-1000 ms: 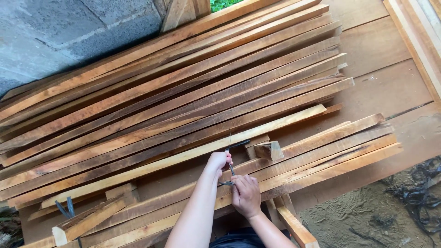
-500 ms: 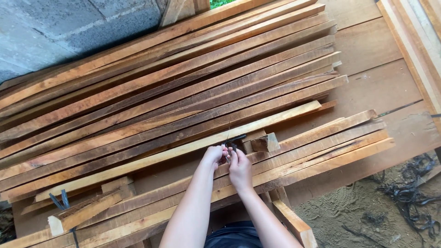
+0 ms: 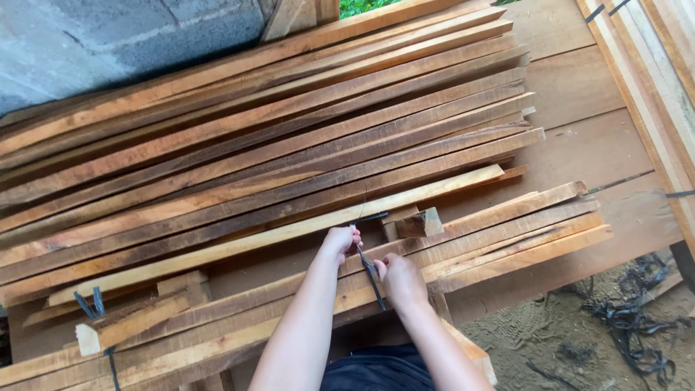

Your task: The person ties a black strap around a stack of wooden planks to secure them. They then lift the bundle, move it to a different location, and place it down. Finally, they arrange several loose wooden planks on a wooden surface.

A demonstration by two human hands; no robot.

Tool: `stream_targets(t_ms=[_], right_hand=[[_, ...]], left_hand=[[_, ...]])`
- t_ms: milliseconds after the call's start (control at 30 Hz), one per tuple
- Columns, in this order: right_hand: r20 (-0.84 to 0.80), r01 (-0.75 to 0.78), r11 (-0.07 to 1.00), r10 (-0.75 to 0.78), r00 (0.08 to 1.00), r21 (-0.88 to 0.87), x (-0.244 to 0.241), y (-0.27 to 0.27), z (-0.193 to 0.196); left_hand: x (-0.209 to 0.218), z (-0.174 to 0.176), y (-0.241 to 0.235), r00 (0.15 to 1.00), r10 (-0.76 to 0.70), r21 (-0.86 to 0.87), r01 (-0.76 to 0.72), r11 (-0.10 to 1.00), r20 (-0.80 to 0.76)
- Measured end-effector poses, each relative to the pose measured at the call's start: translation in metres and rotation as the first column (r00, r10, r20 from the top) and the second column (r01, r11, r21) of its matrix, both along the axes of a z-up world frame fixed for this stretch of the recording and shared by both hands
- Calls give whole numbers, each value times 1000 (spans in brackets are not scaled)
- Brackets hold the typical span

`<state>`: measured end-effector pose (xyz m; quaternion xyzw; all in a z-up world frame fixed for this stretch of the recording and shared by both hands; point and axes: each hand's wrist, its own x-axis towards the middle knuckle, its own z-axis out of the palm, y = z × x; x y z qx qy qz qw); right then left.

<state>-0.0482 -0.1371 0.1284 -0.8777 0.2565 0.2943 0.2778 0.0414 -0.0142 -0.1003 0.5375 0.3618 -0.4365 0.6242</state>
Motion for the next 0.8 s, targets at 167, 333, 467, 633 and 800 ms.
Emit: stream_targets(t_ms=[167,333,467,633,800], right_hand=[[47,-192,969,202,978,-158,3,12,21],[-5,-239,954,242,970,-182,17,18,36],[-192,-247,969,240,952,-13,8,9,-22],[-151,52,976,-20,988,213,-5,8,-54],[-22,115,968,-113,993,223,4,20,-5]], left_hand=[[-2,-25,-6,997,-22,-25,24,999,76],[-1,-8,-4,993,-69,43,65,997,93],[-4,-24,-5,993,-39,-1,39,999,109],[-3,-23,-3,996,-10,-27,13,1000,87],[0,-15,-4,998,-30,3,30,1000,56]])
